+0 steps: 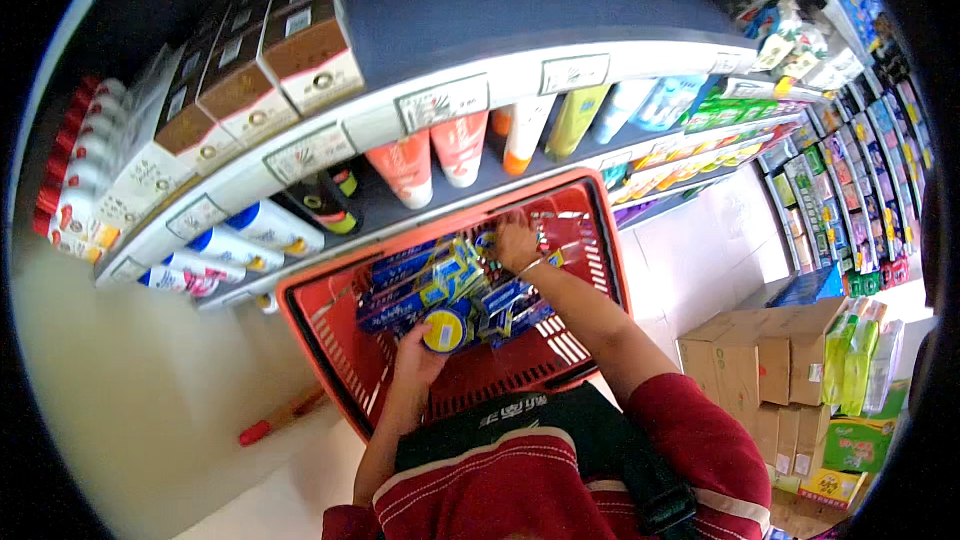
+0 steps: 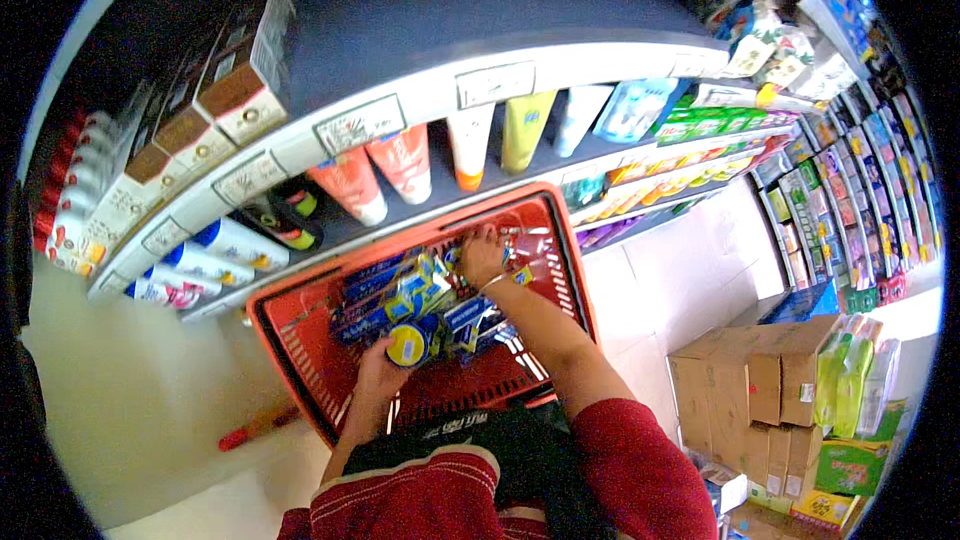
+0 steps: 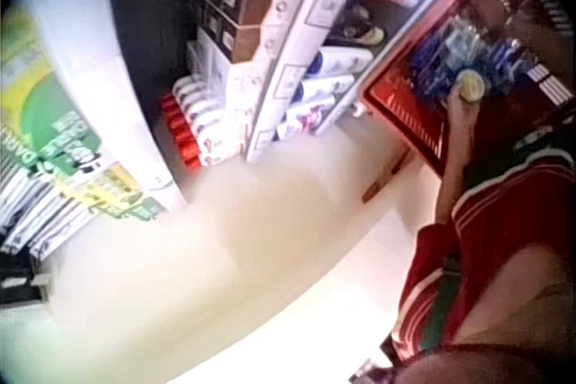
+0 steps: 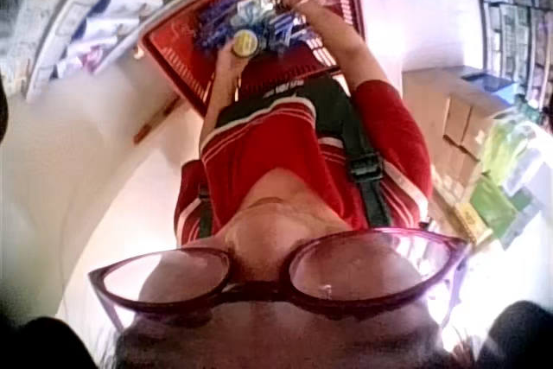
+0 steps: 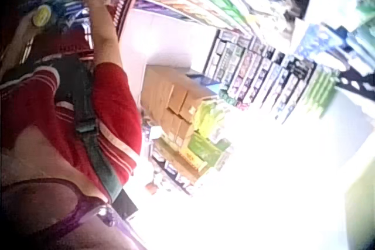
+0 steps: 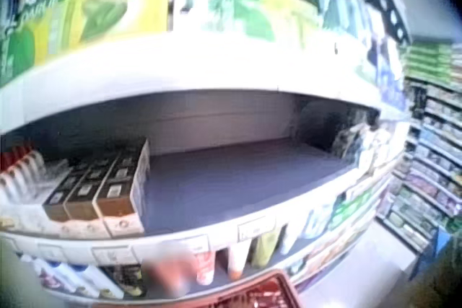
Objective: The person restocks a store shelf with personal care items. They take boxes and tubes from a red basket and place them on the shelf, arranging them neatly. The person also handles small round tins, inspecting them before placing them on the shelf.
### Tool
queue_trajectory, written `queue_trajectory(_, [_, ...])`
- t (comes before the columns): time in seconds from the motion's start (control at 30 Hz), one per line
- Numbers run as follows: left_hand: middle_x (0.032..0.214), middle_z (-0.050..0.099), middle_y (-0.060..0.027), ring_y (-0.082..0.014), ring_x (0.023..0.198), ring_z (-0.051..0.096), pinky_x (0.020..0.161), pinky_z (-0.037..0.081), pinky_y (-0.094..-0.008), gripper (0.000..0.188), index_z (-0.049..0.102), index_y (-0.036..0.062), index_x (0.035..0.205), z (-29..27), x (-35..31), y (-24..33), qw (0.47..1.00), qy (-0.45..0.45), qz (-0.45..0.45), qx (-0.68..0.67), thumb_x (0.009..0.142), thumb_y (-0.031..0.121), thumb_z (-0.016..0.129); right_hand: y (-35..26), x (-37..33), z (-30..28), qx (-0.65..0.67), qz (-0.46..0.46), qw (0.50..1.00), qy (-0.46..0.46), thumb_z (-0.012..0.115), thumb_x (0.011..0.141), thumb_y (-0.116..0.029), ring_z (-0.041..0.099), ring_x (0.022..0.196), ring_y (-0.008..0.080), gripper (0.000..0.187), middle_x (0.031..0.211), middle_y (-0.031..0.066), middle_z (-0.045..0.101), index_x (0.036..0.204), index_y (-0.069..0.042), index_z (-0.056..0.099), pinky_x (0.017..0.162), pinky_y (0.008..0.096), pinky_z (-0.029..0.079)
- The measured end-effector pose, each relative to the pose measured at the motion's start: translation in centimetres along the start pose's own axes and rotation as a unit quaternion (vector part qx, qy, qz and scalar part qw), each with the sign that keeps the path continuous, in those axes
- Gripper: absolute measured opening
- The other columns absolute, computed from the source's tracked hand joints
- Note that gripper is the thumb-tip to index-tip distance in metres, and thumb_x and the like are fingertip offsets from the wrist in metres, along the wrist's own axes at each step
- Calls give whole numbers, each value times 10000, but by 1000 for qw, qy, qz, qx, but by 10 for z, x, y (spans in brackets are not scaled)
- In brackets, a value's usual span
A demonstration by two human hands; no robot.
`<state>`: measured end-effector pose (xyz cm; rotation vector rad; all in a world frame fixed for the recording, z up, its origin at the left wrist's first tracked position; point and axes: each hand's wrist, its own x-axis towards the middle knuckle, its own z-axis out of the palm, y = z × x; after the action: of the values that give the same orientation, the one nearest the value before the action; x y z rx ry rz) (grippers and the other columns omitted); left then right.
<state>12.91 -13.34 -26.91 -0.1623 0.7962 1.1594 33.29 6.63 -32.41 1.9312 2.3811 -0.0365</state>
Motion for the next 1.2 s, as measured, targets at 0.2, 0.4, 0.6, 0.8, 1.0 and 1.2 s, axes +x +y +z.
queue_trajectory(0.2, [1256,587,-128,-301,1186,547,1034,403,-560,363,505,58,1270,25,-11,7,999,-23,12,23,950,228,504,2,-35,-84,215,-29,976,-4,708,770,-317,643,971,332,402,986,180,665,1029,-28,605,857,482,481])
queue_trajectory(0.4, [1295,571,-107,-289,1218,524,1056,368,-583,357,502,89,1284,54,-23,18,996,-80,39,14,990,290,470,10,-94,-138,706,-13,697,-124,608,926,-132,579,761,51,169,871,-11,650,1027,3,624,650,220,469])
queue_trajectory(0.6, [1314,538,-106,-280,1230,514,1031,411,-546,346,455,103,1316,94,-40,10,989,-135,50,18,984,197,483,7,-132,-163,748,6,644,-161,609,930,-169,546,713,34,197,850,-22,639,1055,-19,631,623,196,436])
queue_trajectory(0.8, [1300,548,-101,-250,1201,537,1016,440,-473,426,428,106,1361,101,-50,7,984,-144,85,54,944,80,509,6,-156,-176,770,-7,619,-155,627,899,-87,565,729,50,194,882,3,649,1073,1,622,633,204,456])
queue_trajectory(1.0, [1303,543,-120,-262,1198,540,1001,448,-459,472,432,98,1374,109,-63,10,973,-179,120,82,916,6,499,11,-165,-182,776,-16,611,-152,618,882,-18,594,790,66,227,923,26,660,1105,21,611,700,220,488])
queue_trajectory(1.2, [1303,540,-141,-281,1201,540,993,460,-455,537,419,86,1388,113,-68,13,971,-182,125,88,873,-49,495,11,-163,-188,777,-26,610,-155,608,879,2,607,826,79,208,940,30,666,1086,24,618,741,234,499])
